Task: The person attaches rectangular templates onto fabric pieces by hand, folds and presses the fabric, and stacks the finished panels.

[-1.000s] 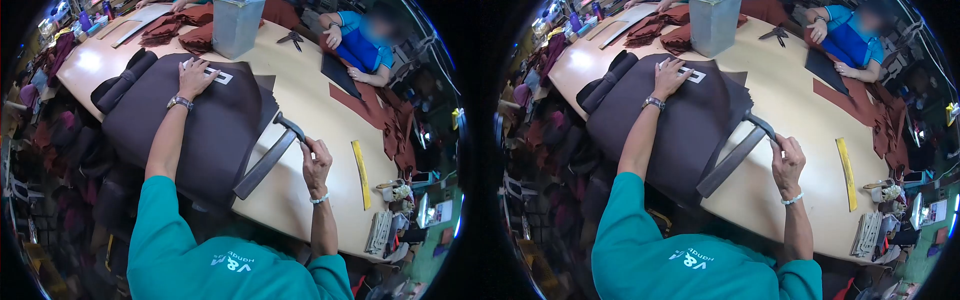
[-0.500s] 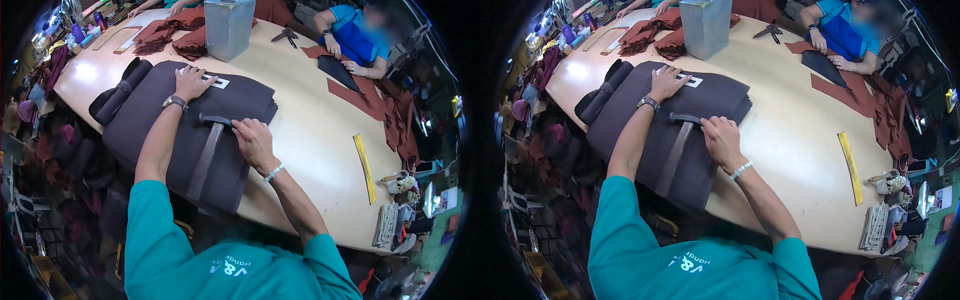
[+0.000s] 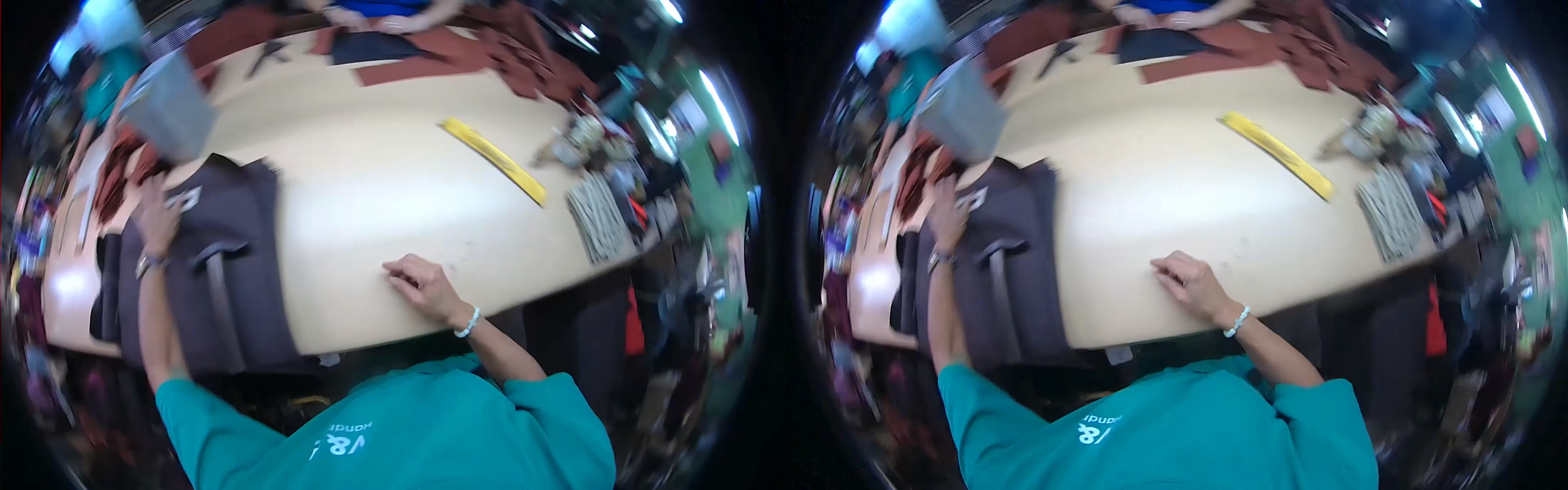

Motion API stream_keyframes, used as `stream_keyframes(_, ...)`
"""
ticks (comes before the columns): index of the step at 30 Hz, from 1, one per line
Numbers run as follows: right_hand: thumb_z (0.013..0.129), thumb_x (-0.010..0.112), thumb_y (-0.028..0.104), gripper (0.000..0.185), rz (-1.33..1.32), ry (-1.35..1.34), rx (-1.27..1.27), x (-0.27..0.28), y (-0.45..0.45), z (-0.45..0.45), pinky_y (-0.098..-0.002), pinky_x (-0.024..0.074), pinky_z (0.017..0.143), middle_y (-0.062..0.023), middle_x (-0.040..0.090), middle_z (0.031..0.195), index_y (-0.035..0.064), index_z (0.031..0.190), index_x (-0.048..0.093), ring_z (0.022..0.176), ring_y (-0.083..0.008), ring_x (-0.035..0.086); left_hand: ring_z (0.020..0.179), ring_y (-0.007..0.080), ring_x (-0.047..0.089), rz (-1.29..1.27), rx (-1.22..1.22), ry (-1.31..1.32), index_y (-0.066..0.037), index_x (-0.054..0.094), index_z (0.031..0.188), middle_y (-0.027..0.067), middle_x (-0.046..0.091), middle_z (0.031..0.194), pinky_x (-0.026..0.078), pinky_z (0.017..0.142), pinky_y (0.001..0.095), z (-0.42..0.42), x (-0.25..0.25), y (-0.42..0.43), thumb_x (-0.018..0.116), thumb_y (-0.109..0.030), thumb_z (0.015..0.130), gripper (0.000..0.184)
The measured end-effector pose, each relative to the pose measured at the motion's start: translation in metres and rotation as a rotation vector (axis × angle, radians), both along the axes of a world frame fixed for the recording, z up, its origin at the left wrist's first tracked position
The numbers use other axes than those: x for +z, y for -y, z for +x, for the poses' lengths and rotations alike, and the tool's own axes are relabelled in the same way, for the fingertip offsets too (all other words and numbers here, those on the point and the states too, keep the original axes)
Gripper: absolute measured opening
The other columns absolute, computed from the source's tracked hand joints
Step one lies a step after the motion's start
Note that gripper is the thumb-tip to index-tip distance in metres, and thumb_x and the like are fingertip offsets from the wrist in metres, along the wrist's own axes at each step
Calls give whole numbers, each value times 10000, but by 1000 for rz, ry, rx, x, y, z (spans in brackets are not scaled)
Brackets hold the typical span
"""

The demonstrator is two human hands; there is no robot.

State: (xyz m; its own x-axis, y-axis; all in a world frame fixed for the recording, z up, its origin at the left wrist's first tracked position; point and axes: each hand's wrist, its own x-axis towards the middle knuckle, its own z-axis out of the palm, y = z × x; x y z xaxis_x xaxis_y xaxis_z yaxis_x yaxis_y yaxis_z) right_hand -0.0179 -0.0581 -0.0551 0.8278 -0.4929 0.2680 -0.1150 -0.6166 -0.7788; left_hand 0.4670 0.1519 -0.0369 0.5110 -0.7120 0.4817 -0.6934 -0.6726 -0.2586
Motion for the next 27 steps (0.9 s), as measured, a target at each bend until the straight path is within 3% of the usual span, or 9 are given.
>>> stream_keyframes(3,818,590,78,148,49,77,-179,4,11,-57,-301,479,613,-126,620,770,13,930,663,652,-240,597,1337,316,262,-99,-15,15,-77,299,1400,142,311,1438,246,1081,428,-62,57,20,585,-310,850,662)
stream_keyframes(6,820,586,71,142,77,72,-618,-2,48,-114,-299,470,589,-129,621,758,3,918,662,630,-228,595,1331,338,267,-273,-234,-11,-44,300,1395,166,315,1432,234,1078,450,-139,79,43,591,-247,853,648)
stream_keyframes(9,827,587,77,138,157,160,-828,-3,73,-146,-302,467,565,-138,632,765,1,912,663,602,-213,594,1331,347,269,-222,-428,-290,-28,301,1391,177,314,1431,224,1082,449,-224,59,56,606,-211,839,657)
stream_keyframes(12,837,585,95,147,-188,112,-908,-3,104,-166,-297,469,553,-138,649,791,-2,914,663,574,-204,596,1343,335,252,-122,-539,-548,-32,300,1394,176,299,1439,214,1086,451,-316,12,71,635,-214,809,698)
stream_keyframes(14,839,587,106,152,-178,168,-964,4,132,-174,-293,471,552,-139,655,806,-4,912,662,571,-198,601,1345,346,240,-141,-572,-761,-40,323,1386,169,294,1443,198,1080,495,-376,-8,85,628,-271,812,690)
stream_keyframes(15,841,587,112,155,-172,197,-987,7,143,-177,-291,472,552,-140,658,813,-5,911,661,570,-195,603,1343,353,239,-47,-535,-689,-42,333,1380,170,295,1442,192,1075,510,-401,-16,92,614,-292,820,674)
stream_keyframes(17,841,586,115,157,-126,209,-977,10,155,-175,-290,472,552,-139,660,822,-5,907,661,565,-200,606,1339,365,236,138,-438,-544,-46,355,1370,171,299,1439,180,1066,540,-433,-27,101,586,-335,837,648)
stream_keyframes(21,838,583,113,153,127,216,-803,9,164,-133,-289,474,555,-138,662,833,-3,898,664,584,-196,613,1319,388,261,54,-402,-687,-30,354,1364,187,309,1428,195,1048,540,-431,-25,106,546,-364,863,633)
stream_keyframes(27,828,580,83,157,-83,152,-169,9,117,-13,-293,480,590,-124,637,850,11,946,655,651,-227,613,1312,379,285,6,-399,-675,-34,397,1338,181,334,1416,213,1046,549,-423,-25,102,548,-425,853,641)
